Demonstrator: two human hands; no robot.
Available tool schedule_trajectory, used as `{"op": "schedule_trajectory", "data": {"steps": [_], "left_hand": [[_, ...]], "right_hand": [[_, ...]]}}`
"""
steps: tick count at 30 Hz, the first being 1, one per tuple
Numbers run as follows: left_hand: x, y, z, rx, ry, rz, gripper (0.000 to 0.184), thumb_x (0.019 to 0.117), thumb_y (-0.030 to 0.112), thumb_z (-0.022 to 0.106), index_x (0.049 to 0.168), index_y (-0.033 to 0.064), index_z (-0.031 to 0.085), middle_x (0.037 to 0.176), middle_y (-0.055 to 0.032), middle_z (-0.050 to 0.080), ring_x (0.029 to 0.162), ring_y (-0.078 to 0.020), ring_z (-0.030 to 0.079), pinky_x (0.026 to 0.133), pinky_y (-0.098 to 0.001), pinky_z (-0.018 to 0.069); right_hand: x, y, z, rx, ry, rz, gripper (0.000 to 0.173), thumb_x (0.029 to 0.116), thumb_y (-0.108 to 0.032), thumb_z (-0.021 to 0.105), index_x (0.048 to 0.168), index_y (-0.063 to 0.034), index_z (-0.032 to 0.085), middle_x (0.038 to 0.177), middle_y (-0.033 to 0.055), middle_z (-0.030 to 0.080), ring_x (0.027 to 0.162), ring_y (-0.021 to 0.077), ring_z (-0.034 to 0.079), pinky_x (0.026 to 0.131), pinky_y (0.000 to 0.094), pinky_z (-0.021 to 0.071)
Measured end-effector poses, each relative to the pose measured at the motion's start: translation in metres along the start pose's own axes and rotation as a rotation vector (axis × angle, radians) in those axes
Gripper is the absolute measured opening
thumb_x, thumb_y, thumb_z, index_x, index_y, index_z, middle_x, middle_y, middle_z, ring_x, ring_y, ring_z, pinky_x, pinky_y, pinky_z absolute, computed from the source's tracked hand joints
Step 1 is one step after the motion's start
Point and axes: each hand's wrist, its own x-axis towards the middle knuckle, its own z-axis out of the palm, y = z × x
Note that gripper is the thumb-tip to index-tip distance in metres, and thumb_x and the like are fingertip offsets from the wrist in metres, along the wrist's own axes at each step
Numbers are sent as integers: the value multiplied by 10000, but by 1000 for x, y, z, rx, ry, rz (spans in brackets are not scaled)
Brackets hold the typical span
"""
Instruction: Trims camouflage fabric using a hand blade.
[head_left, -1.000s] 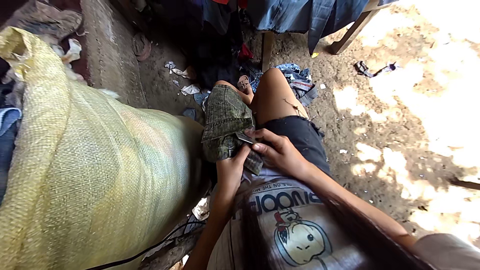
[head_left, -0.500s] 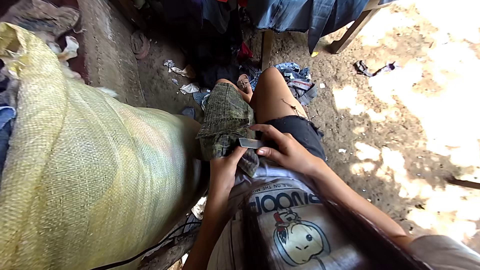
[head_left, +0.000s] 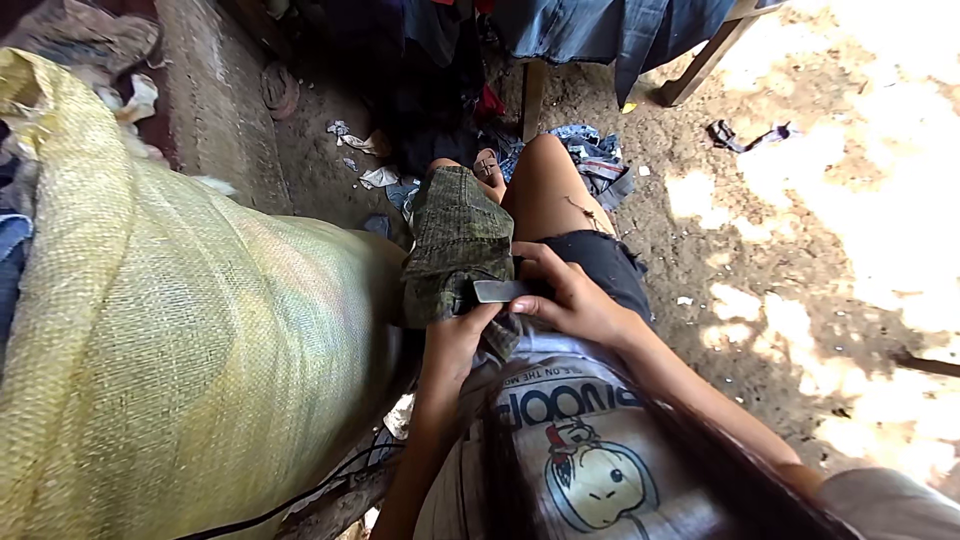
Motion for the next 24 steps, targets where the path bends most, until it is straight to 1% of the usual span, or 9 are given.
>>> {"op": "schedule_trajectory", "data": {"steps": [2,4,8,10,11,13,17,21,24], "left_hand": [[0,0,0,11,-7,-11,348,759,-160,705,1055,17,658,914,22,725,896,-28,694,855,-226,586],[1,4,-4,20,-45,-10,356,752,-158,720,1057,20,673,923,16,734,903,-40,699,867,-236,588],[-1,7,-7,0,-56,12,345,765,-147,720,1055,35,677,924,26,741,902,-39,705,875,-242,591],[0,1,-5,25,-64,38,354,759,-141,735,1067,24,681,935,24,740,911,-37,701,879,-241,588],[0,-1,-3,52,-62,50,359,750,-139,734,1065,24,676,934,36,732,916,-22,694,877,-230,584],[-1,-2,1,69,-51,37,354,745,-147,723,1052,21,670,927,40,724,916,-13,688,874,-220,578],[-2,4,-3,48,-78,5,356,739,-135,749,1052,20,681,934,23,738,924,-33,700,886,-238,586],[-4,5,-5,-8,-83,25,356,756,-143,740,1069,14,676,944,10,743,925,-48,705,894,-246,587],[-3,2,-1,80,-54,23,386,730,-146,743,1072,13,664,943,37,726,925,-13,688,884,-219,578]], "right_hand": [[4,0,1,32,-9,-20,600,994,-421,626,1398,1,492,859,41,683,782,67,654,730,271,567],[1,2,1,59,-11,-18,616,998,-441,616,1417,-11,477,893,35,701,827,48,667,778,264,575],[-8,7,-3,61,13,-3,640,992,-449,624,1450,-32,464,845,23,672,786,38,639,761,248,560],[-4,5,-2,67,9,-23,624,991,-418,634,1431,-8,472,837,26,666,774,38,635,742,243,559],[0,3,-1,74,8,-36,612,991,-412,636,1413,2,480,848,28,675,779,36,642,740,242,563],[5,0,2,101,15,-53,590,990,-407,636,1401,-8,493,864,27,682,793,37,647,751,244,565],[-6,6,2,150,31,-33,614,997,-436,628,1430,-35,461,929,29,705,875,33,669,836,253,575],[-12,11,4,124,69,-35,610,989,-432,643,1413,-25,482,912,33,695,856,24,655,826,242,564],[0,3,4,109,49,-77,586,993,-406,639,1386,2,490,921,43,700,861,39,664,811,255,573]]}}
